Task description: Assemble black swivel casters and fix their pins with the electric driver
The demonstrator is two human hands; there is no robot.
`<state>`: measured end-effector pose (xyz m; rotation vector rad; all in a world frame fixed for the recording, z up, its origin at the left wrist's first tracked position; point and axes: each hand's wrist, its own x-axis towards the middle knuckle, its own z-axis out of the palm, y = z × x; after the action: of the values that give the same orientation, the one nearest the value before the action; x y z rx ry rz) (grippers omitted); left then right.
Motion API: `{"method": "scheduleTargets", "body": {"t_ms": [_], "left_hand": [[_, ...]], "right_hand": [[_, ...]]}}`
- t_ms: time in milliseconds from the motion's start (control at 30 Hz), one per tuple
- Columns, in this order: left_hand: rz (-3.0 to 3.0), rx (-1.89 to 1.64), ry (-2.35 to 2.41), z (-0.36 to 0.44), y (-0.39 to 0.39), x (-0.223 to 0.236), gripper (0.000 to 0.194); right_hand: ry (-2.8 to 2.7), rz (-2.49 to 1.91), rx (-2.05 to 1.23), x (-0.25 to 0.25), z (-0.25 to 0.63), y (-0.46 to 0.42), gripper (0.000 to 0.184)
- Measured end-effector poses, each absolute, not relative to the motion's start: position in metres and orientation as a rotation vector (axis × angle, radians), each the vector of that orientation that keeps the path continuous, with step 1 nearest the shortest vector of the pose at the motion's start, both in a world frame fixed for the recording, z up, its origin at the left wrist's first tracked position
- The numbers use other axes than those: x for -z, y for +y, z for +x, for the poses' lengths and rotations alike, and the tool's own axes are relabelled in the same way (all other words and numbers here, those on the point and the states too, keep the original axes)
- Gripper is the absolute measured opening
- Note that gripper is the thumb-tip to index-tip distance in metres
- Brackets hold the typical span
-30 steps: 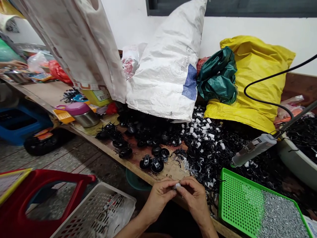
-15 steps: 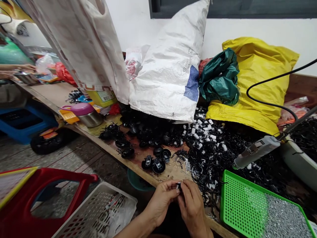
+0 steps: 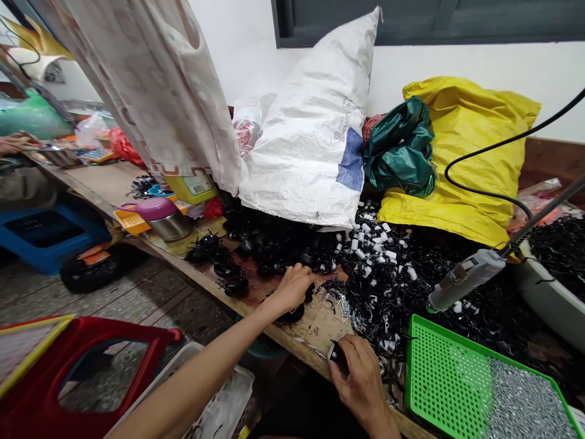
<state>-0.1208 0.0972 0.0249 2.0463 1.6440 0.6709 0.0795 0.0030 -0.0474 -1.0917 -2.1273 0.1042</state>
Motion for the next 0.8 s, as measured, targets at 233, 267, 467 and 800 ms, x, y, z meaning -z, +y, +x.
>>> {"method": "scheduleTargets", "body": {"t_ms": [233, 267, 467, 800], "left_hand": [[1.794, -0.841, 1.588, -0.105, 0.103, -0.021, 0.020], [1.723, -0.877, 1.573, -0.101, 0.100, -0.021, 0.019], [1.243, -0.951, 1.371, -0.071, 0.056, -0.010, 0.019], [0.675, -1.129, 0.973, -0.061, 0.002, -0.011, 0.018]], "right_hand": [[-2.103, -1.115, -0.174, 0.045, 0.080, 0.003, 0.023], [-2.062, -1.114, -0.216, 0.044, 0.081, 0.003, 0.023], [-1.715, -1.055, -0.602, 0.021, 0.085, 0.005, 0.020], [-1.912, -1.094, -0.494, 0.002, 0.070, 0.009, 0.011]]}}
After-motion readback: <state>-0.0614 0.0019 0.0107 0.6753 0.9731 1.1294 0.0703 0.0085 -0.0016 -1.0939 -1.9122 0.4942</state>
